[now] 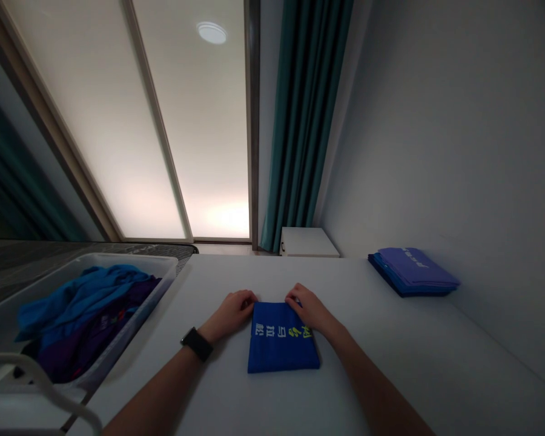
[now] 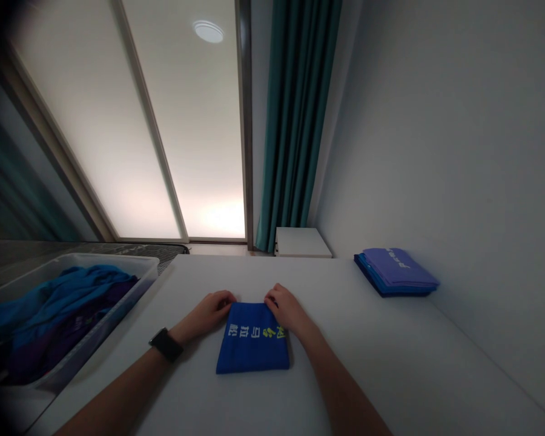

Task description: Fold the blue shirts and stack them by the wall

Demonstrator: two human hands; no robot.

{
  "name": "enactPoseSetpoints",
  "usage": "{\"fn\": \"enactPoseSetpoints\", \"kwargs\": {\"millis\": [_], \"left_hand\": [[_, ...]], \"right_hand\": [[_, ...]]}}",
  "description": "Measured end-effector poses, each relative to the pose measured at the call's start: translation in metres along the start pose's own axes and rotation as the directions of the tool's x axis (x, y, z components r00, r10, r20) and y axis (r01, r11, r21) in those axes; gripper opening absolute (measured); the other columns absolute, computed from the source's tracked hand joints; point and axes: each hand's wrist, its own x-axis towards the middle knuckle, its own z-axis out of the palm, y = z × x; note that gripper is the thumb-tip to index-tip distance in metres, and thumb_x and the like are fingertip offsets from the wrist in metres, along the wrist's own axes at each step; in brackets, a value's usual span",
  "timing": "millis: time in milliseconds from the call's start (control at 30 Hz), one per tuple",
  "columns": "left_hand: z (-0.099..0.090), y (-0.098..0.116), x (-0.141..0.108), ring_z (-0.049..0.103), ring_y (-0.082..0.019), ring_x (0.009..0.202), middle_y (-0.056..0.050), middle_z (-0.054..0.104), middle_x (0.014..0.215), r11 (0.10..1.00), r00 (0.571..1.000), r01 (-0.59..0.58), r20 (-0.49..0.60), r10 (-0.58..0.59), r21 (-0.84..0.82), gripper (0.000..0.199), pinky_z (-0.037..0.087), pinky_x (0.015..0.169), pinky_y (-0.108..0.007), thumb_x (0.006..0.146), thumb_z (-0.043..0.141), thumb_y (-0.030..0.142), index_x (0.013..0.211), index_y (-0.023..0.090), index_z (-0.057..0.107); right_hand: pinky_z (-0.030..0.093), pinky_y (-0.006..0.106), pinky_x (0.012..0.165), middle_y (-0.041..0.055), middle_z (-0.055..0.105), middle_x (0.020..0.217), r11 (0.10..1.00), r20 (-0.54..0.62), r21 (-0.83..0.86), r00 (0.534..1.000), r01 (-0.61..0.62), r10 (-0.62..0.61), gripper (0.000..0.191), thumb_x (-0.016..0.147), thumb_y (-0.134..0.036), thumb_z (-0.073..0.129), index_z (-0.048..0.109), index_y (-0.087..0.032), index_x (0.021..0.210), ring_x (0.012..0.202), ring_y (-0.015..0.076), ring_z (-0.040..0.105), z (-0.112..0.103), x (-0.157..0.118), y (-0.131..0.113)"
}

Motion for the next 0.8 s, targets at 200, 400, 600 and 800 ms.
{"fn": "enactPoseSetpoints", "kwargs": {"millis": [200,400,600,800], "left_hand": [[0.0042,-0.0017,0.0,0.058,-0.017,0.069,-0.003,0.064,0.074,0.993,0.999,-0.015,-0.037,0.02,0.114,0.017,0.041,0.065,-0.027,0.086,0.047,0.022,0.08,0.018,0.062],[0.0067,-0.0046,-0.0032,0.057,-0.016,0.07,-0.003,0.061,0.082,0.987,0.995,-0.052,-0.073,0.064,0.154,0.013,0.042,0.068,-0.027,0.086,0.046,0.018,0.081,0.019,0.058],[0.0053,-0.0064,-0.0043,0.055,-0.015,0.068,-0.003,0.059,0.082,0.995,0.995,-0.08,-0.055,0.084,0.063,0.012,0.043,0.066,-0.027,0.087,0.045,0.019,0.081,0.019,0.056],[0.0037,-0.0093,-0.0045,0.055,-0.016,0.072,-0.003,0.06,0.083,0.988,0.993,-0.114,-0.024,0.117,0.103,0.014,0.043,0.068,-0.027,0.087,0.045,0.017,0.082,0.02,0.057]], "right_hand": [[0.041,0.025,0.083,0.0047,0.06,0.093,1.0,0.034,-0.02,0.999,-0.002,0.003,0.018,0.095,-0.021,0.05,0.068,-0.017,0.091,0.089,0.0149,0.058,0.0026,0.0021,0.0023],[0.041,0.024,0.08,0.005,0.06,0.09,0.997,0.027,-0.063,0.999,-0.035,0.037,0.018,0.095,-0.021,0.05,0.065,-0.016,0.085,0.085,0.0146,0.057,0.0024,0.0019,0.001],[0.04,0.024,0.078,0.0038,0.059,0.089,0.998,0.009,-0.057,0.999,-0.039,0.04,0.018,0.094,-0.021,0.051,0.064,-0.016,0.083,0.083,0.0138,0.056,0.0042,0.002,0.0024],[0.039,0.024,0.075,0.0028,0.058,0.087,0.997,0.005,-0.044,0.998,-0.061,0.061,0.017,0.092,-0.021,0.054,0.063,-0.017,0.079,0.08,0.0134,0.056,0.0039,0.0025,0.0045]]}}
